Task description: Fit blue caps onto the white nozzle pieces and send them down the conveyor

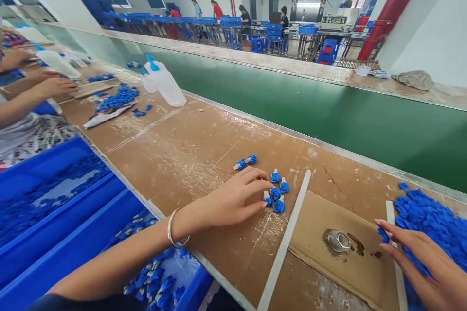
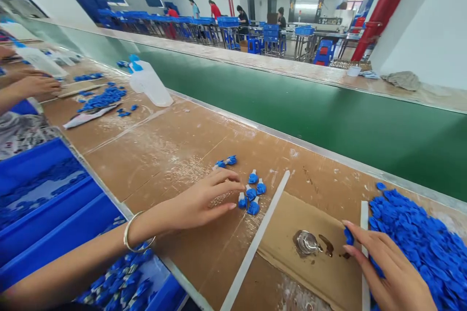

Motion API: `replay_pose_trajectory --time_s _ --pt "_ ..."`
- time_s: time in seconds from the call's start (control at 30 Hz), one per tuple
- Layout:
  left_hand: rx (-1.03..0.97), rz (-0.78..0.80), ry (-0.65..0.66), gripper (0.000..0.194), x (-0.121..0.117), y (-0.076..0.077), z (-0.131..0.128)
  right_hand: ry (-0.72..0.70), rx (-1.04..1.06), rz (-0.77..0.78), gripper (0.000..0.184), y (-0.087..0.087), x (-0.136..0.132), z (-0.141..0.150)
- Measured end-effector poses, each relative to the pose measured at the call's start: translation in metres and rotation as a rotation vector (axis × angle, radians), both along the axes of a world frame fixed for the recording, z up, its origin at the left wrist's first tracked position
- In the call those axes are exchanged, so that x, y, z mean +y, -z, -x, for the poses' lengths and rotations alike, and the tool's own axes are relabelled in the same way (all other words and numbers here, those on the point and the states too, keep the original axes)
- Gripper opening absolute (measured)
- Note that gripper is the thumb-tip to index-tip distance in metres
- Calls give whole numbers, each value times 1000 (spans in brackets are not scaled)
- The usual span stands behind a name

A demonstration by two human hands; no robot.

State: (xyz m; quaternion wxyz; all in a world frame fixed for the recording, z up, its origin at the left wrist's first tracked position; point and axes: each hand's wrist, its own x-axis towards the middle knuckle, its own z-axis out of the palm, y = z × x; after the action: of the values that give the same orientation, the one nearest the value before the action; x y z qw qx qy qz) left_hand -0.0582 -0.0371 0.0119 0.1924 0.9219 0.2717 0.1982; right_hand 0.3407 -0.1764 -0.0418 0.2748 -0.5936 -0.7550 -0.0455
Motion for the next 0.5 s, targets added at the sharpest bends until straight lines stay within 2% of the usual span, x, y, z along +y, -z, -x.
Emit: replay_pose_trajectory --time_s 0.13,0.23,0.3,0.4,0.5 --pt "117 -102 28 25 19 7 -26 -199 -73 -58 37 -23 9 34" --pt "284 -228 14 28 41 10 -43 -249 -92 -95 33 -34 16 48" --pt "383 -252 60 32 53 13 -48 -247 -101 -87 33 -36 18 51" --pt "412 -223 139 37 62 21 -51 -230 -122 -59 38 -32 14 51" --pt "419 -215 109 33 64 28 -51 -246 -152 -34 39 -28 10 54"
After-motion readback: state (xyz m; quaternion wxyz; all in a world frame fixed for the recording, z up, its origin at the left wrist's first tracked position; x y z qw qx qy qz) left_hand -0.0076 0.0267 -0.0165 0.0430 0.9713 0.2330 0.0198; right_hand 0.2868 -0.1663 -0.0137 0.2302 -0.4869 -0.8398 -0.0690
